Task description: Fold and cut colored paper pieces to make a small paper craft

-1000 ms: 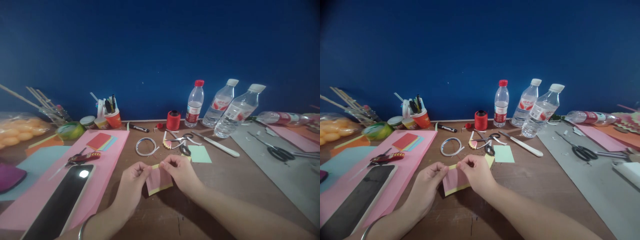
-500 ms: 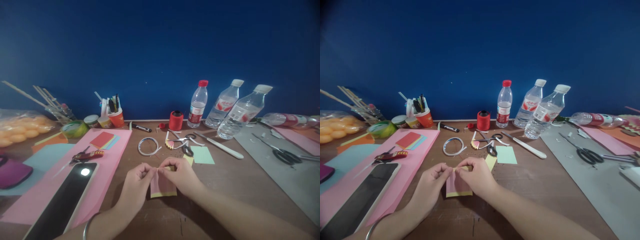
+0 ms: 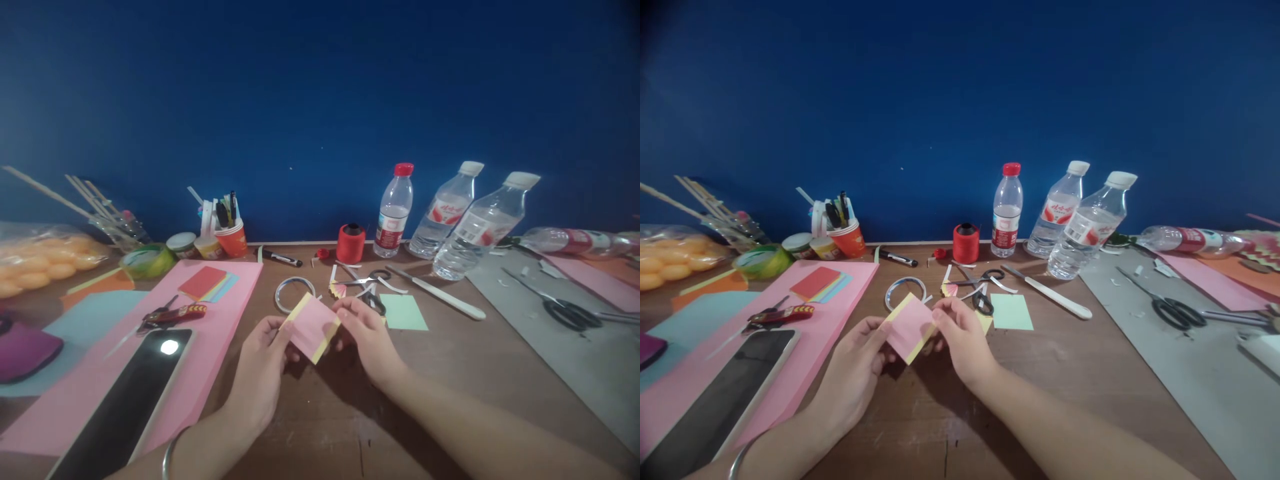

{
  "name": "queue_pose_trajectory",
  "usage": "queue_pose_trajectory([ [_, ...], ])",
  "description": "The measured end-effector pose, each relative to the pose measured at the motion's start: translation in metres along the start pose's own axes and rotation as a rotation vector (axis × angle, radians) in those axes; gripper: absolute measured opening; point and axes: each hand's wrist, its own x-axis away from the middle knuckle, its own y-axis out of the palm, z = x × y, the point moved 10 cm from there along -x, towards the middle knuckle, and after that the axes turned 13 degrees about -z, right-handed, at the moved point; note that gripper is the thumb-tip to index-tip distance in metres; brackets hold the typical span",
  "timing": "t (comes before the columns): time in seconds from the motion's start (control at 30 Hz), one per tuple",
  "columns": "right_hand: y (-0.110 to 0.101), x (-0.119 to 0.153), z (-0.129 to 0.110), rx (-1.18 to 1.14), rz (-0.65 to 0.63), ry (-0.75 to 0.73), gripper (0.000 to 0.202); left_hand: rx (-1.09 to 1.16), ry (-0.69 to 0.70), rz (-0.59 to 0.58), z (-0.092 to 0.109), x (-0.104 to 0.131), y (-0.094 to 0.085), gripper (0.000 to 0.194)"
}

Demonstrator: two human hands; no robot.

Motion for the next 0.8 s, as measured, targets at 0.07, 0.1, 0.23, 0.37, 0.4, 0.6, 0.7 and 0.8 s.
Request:
queue_pose_trajectory([
  [0.07, 0.004, 0.004, -0.004, 0.102, -0.01, -0.006, 0.014, 0.035, 0.0, -0.025, -0.001, -0.002, 0.002, 0.018],
  [0.1, 0.004, 0.006, -0.007, 0.146, -0.004, -0.016, 0.015, 0.029, 0.0, -0.028, -0.001, -0.002, 0.002, 0.017],
  [0.23, -0.002, 0.009, -0.016, 0.259, 0.055, -0.057, 0.021, -0.087, 0.012, -0.047, 0.004, -0.003, 0.005, 0.02],
  [0.37, -0.005, 0.005, -0.014, 0.271, 0.049, -0.05, 0.022, -0.101, 0.061, -0.104, 0.013, -0.002, 0.009, 0.019],
  [0.4, -0.004, 0.004, -0.013, 0.282, 0.035, -0.045, 0.021, -0.116, 0.077, -0.1, 0.016, -0.002, 0.008, 0.019],
  [0.6, 0.005, 0.002, -0.013, 0.418, -0.038, -0.056, 0.009, -0.353, 0.135, -0.043, 0.027, -0.007, -0.004, 0.019],
  [0.7, 0.007, 0.004, -0.02, 0.48, -0.037, -0.098, 0.006, -0.401, 0.177, -0.029, 0.031, -0.008, -0.006, 0.008],
  [0.8, 0.009, 0.004, -0.026, 0.536, -0.046, -0.134, 0.008, -0.426, 0.195, -0.034, 0.033, -0.008, -0.005, 0.005],
])
